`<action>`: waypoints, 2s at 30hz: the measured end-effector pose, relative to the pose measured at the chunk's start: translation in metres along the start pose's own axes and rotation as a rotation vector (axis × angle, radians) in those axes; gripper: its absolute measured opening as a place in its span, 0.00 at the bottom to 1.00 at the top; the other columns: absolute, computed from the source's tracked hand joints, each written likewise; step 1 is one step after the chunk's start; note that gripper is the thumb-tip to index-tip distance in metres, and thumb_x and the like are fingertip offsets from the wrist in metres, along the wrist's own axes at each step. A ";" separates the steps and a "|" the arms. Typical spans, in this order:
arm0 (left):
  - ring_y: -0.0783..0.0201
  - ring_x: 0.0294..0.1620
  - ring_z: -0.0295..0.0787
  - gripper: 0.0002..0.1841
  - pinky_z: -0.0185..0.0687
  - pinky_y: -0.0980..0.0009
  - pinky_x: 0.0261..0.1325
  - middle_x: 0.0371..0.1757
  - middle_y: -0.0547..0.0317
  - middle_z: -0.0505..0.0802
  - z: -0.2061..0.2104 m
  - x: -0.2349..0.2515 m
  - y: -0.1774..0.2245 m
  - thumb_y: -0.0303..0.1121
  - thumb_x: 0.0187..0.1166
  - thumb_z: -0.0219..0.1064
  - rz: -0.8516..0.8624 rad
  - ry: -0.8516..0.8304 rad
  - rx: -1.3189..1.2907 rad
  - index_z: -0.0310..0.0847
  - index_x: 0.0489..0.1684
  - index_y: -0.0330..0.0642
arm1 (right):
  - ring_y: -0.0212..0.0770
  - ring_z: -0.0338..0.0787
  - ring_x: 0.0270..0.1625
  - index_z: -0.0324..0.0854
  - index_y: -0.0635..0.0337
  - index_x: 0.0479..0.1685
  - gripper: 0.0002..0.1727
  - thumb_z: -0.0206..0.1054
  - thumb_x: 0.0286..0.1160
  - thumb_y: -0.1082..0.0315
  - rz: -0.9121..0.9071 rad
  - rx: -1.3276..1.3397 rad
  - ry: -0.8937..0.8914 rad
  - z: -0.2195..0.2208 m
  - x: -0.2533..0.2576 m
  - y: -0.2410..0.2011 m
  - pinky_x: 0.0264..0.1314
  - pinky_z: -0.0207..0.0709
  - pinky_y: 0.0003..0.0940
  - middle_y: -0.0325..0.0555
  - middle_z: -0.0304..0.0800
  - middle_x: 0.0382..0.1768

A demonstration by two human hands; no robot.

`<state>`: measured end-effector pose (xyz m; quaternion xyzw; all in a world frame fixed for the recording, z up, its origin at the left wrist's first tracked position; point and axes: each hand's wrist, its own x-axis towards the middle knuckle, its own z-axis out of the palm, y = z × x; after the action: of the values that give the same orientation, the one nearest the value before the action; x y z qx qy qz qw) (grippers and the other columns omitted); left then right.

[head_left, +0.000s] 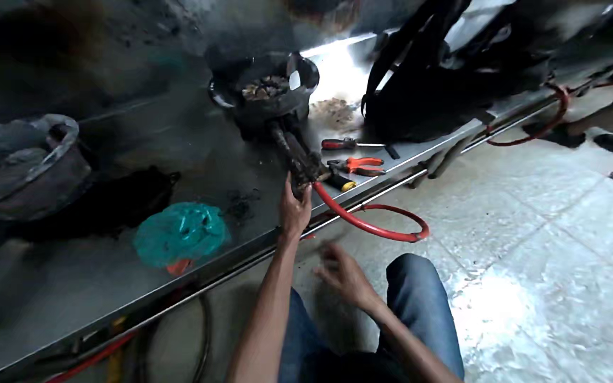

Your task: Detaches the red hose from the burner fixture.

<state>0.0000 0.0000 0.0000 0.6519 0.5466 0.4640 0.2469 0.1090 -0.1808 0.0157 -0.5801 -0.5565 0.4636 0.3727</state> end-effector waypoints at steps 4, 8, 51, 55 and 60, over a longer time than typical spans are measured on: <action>0.46 0.65 0.89 0.31 0.79 0.51 0.74 0.63 0.34 0.90 0.004 0.001 0.004 0.38 0.83 0.69 0.032 0.072 0.015 0.69 0.81 0.28 | 0.33 0.86 0.66 0.66 0.68 0.74 0.23 0.59 0.82 0.72 -0.218 1.131 0.672 0.019 0.068 0.008 0.71 0.79 0.29 0.48 0.86 0.66; 0.52 0.49 0.94 0.25 0.89 0.53 0.58 0.51 0.40 0.94 0.004 0.001 0.011 0.41 0.81 0.72 -0.063 0.088 0.026 0.80 0.70 0.31 | 0.36 0.90 0.28 0.71 0.49 0.13 0.32 0.44 0.95 0.49 -0.298 1.705 0.820 0.009 0.106 -0.031 0.50 0.88 0.36 0.35 0.82 0.13; 0.48 0.50 0.93 0.27 0.84 0.44 0.49 0.50 0.50 0.95 0.033 -0.009 0.025 0.43 0.83 0.65 -0.244 0.168 0.059 0.71 0.79 0.44 | 0.21 0.71 0.17 0.69 0.52 0.07 0.17 0.67 0.60 0.75 -0.663 -0.014 -0.124 -0.050 0.105 -0.028 0.20 0.65 0.20 0.30 0.74 0.13; 0.46 0.45 0.94 0.27 0.85 0.43 0.46 0.47 0.47 0.95 0.031 -0.007 0.026 0.41 0.82 0.66 -0.199 0.199 0.046 0.72 0.77 0.38 | 0.20 0.71 0.17 0.70 0.41 0.11 0.18 0.64 0.68 0.71 -0.581 0.436 0.034 -0.048 0.101 -0.023 0.21 0.66 0.18 0.24 0.74 0.14; 0.47 0.43 0.94 0.25 0.85 0.45 0.44 0.44 0.47 0.95 0.030 -0.005 0.022 0.41 0.81 0.67 -0.155 0.259 0.056 0.75 0.73 0.37 | 0.24 0.67 0.13 0.67 0.43 0.06 0.21 0.60 0.66 0.73 -0.498 0.840 0.153 -0.041 0.092 -0.031 0.22 0.65 0.22 0.26 0.66 0.07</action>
<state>0.0369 -0.0057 0.0035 0.5491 0.6353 0.5082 0.1913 0.1343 -0.0834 0.0461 -0.2618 -0.4142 0.5007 0.7136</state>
